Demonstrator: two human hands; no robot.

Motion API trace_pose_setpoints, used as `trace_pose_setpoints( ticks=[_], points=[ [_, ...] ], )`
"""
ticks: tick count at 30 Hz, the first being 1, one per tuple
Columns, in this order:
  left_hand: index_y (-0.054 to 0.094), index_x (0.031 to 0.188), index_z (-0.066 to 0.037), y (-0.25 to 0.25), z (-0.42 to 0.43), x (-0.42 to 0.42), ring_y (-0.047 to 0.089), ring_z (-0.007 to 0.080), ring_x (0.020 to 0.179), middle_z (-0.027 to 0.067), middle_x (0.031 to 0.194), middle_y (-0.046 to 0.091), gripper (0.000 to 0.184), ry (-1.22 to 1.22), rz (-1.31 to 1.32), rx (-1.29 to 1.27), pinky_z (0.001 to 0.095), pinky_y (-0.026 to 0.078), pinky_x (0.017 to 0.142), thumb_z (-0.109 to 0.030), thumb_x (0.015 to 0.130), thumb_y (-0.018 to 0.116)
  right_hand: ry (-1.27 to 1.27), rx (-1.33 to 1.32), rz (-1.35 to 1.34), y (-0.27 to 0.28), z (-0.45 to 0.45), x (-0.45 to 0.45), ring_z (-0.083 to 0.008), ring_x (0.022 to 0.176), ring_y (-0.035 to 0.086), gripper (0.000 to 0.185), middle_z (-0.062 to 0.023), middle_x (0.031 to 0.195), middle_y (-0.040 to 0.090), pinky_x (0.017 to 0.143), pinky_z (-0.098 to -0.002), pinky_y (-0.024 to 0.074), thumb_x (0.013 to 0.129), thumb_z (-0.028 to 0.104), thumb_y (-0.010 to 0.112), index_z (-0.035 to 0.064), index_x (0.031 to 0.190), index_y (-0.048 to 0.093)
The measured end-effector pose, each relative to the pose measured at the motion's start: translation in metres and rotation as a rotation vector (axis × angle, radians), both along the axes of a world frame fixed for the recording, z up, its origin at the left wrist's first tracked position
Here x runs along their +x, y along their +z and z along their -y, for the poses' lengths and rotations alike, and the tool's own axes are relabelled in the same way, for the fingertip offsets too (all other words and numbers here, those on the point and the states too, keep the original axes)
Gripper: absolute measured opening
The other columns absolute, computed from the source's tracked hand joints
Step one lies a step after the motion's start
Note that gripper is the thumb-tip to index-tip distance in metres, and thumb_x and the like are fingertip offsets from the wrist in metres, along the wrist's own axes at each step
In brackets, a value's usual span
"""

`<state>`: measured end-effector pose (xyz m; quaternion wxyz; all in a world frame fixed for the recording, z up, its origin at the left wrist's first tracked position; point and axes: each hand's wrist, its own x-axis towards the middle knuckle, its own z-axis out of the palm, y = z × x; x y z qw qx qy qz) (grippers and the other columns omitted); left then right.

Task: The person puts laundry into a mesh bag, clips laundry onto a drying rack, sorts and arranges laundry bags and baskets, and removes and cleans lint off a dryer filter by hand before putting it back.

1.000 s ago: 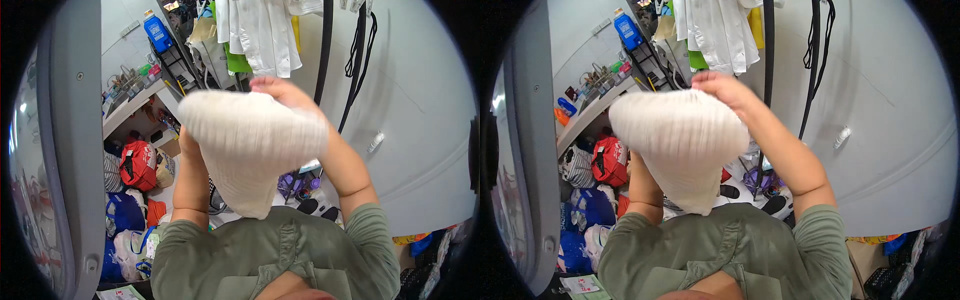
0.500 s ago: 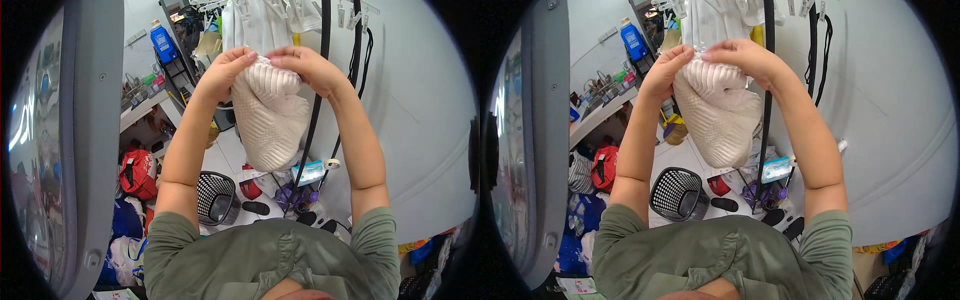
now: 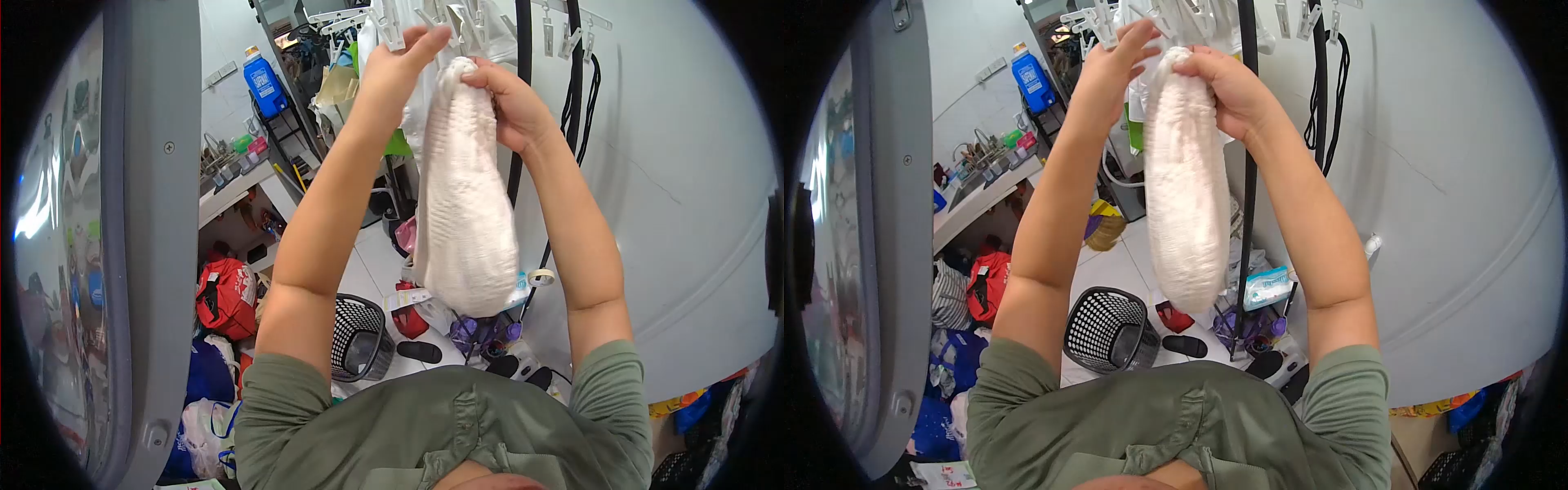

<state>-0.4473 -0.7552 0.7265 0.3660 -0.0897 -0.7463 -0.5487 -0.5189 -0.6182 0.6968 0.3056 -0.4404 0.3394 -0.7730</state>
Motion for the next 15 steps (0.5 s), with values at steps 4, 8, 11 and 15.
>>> trace_pose_setpoints(
  ticks=[4, 8, 11, 15],
  points=[
    [0.053, 0.101, 0.001, 0.016, -0.025, -0.010, 0.054, 0.0152, 0.080, 0.0068, 0.088, 0.057, 0.038, -0.194, -0.245, 0.138, 0.0277, 0.041, 0.072, -0.031, 0.081, 0.056, 0.030, -0.018, 0.176, -0.006, 0.004, -0.005, -0.0156, 0.064, 0.058, 0.014, -0.0085, 0.078, 0.058, 0.061, -0.0288, 0.0500, 0.076, 0.008, 0.049, -0.0005, 0.087, 0.053],
    [0.054, 0.100, 0.002, 0.025, -0.023, -0.015, 0.056, 0.0185, 0.073, 0.0094, 0.082, 0.058, 0.039, -0.273, -0.290, 0.214, 0.0307, 0.046, 0.072, -0.034, 0.086, 0.049, -0.049, -0.010, 0.133, -0.002, 0.002, -0.010, -0.0160, 0.061, 0.057, 0.011, -0.0092, 0.074, 0.058, 0.057, -0.0284, 0.0492, 0.074, 0.005, 0.052, -0.0017, 0.083, 0.054],
    [0.051, 0.104, 0.001, 0.028, -0.007, -0.020, 0.056, 0.0181, 0.076, 0.0093, 0.087, 0.058, 0.042, -0.312, -0.255, 0.247, 0.0304, 0.045, 0.073, -0.037, 0.085, 0.048, -0.161, -0.045, 0.106, 0.004, 0.003, -0.001, -0.0169, 0.061, 0.057, 0.017, -0.0096, 0.074, 0.058, 0.056, -0.0287, 0.0494, 0.072, 0.002, 0.054, -0.0026, 0.088, 0.053],
    [0.048, 0.109, -0.003, 0.044, -0.003, -0.014, 0.054, 0.0183, 0.087, 0.0079, 0.097, 0.057, 0.047, -0.568, -0.288, 0.388, 0.0332, 0.043, 0.077, -0.043, 0.087, 0.040, -0.185, 0.008, 0.005, 0.005, 0.005, -0.003, -0.0164, 0.063, 0.058, 0.020, -0.0092, 0.073, 0.058, 0.057, -0.0293, 0.0500, 0.071, 0.001, 0.054, -0.0032, 0.091, 0.052]
  ],
)
